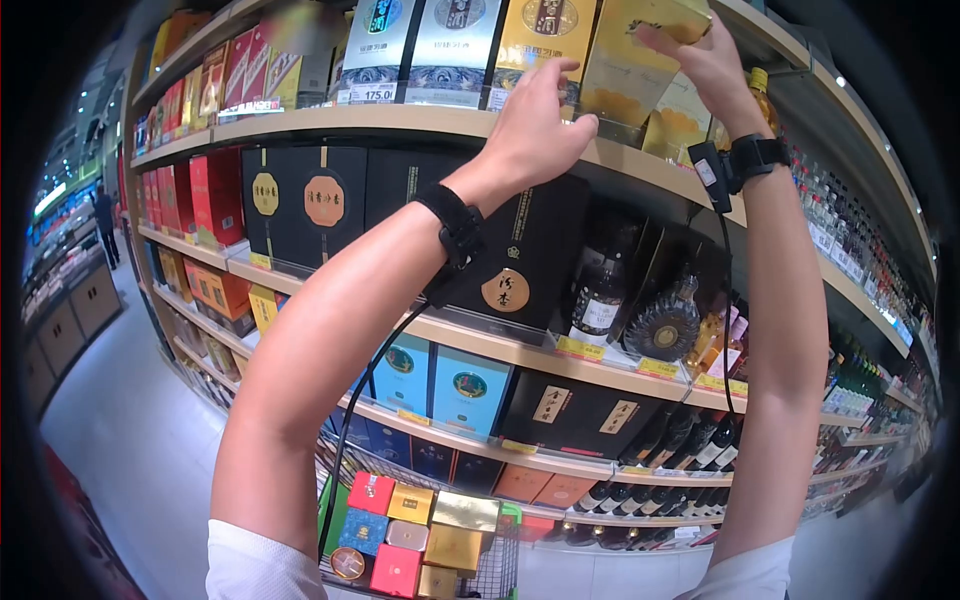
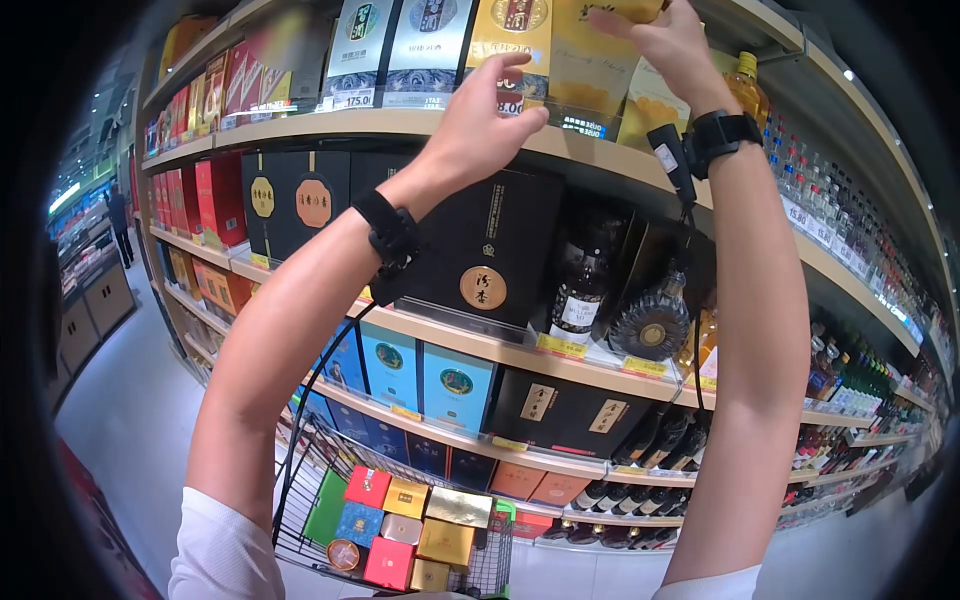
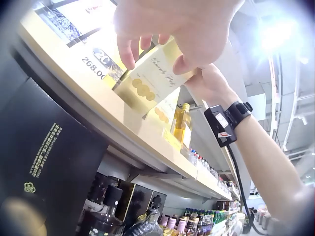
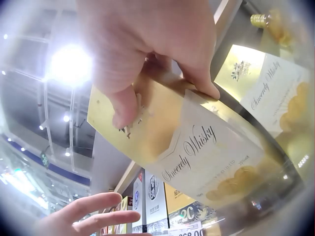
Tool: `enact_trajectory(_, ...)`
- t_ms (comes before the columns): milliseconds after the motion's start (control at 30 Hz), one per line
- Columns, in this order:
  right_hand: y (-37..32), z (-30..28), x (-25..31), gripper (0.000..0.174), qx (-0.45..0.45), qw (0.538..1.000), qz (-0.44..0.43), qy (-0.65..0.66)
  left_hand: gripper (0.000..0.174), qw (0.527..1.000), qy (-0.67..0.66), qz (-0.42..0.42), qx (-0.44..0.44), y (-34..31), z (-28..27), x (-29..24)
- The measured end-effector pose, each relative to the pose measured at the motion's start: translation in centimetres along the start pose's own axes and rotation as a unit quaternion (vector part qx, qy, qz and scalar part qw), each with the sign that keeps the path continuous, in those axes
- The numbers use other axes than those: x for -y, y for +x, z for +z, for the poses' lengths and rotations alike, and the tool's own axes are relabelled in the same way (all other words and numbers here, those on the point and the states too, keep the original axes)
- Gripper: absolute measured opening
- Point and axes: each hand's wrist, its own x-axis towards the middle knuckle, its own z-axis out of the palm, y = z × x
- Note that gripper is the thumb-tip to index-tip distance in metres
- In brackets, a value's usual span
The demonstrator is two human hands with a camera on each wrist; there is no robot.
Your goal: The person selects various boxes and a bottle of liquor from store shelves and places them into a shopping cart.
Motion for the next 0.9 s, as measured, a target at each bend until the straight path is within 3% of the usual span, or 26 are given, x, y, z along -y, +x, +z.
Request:
enact_trajectory(200, -1.0, -0.5, 4.9, 0.049, -0.03, 0.999, -0.015, 0.018, 0.065, 0.999, -0.021, 0.022, -0.019, 0.2, -0.7, -0.2)
enact_trajectory(267, -2.8, 1.3, 8.8, 0.04, -0.079, 0.996, -0.032, 0.011, 0.077, 0.996, -0.083, 0.001, -0.008, 0.2, -0.9, -0.6)
enact_trajectory(333, -3.6, 1.1, 11.3, 0.034, -0.041, 0.999, -0.008, 0.004, 0.095, 0.984, -0.171, -0.03, 0.033, 0.0, -1.8, -1.7)
enact_trajectory(367, -4.0, 0.2, 11.2, 0.032, -0.009, 0.999, -0.021, 0.028, 0.087, 0.999, -0.048, 0.005, 0.011, -0.6, -2.1, -2.4)
enact_trajectory(400, -5.0, 0.2, 11.3, 0.031, 0.015, 0.999, -0.012, 0.047, 0.088, 0.999, -0.041, 0.019, 0.014, -1.1, -2.2, -2.7)
enact_trajectory(433, -6.0, 0.2, 11.4, 0.031, 0.039, 0.997, -0.001, 0.066, 0.088, 0.988, -0.124, -0.012, 0.086, -1.6, -2.5, -2.5)
enact_trajectory(500, -8.8, -0.2, 11.0, 0.034, 0.028, 0.996, 0.046, 0.067, 0.088, 0.965, -0.221, -0.011, 0.142, -4.3, -2.4, -2.4)
enact_trajectory(533, -10.7, -0.5, 10.5, 0.036, 0.014, 0.994, 0.079, 0.069, 0.084, 0.972, -0.176, 0.01, 0.157, -5.9, -2.4, -2.4)
enact_trajectory(600, -14.0, -1.6, 9.7, 0.039, -0.01, 0.987, 0.139, 0.078, 0.075, 0.916, -0.3, -0.074, 0.256, -8.9, -4.2, -3.9)
enact_trajectory(667, -18.1, -2.4, 8.4, 0.042, -0.034, 0.973, 0.21, 0.089, 0.068, 0.925, -0.261, -0.097, 0.258, -12.9, -2.8, -2.3)
enact_trajectory(700, -20.4, -2.5, 7.5, 0.044, -0.044, 0.962, 0.252, 0.096, 0.065, 0.896, -0.287, -0.174, 0.292, -15.4, -2.6, -2.0)
enact_trajectory(733, -22.9, -2.4, 6.7, 0.046, -0.056, 0.948, 0.297, 0.101, 0.063, 0.878, -0.297, -0.197, 0.319, -18.1, -3.0, -2.5)
enact_trajectory(800, -28.4, -0.8, 6.1, 0.049, -0.061, 0.916, 0.381, 0.104, 0.071, 0.893, -0.302, -0.164, 0.291, -25.7, -0.3, -0.1)
enact_trajectory(900, -34.8, 6.2, 10.2, 0.057, 0.077, 0.913, 0.399, -0.032, 0.067, 0.868, -0.322, -0.258, 0.278, -35.5, 0.5, -0.9)
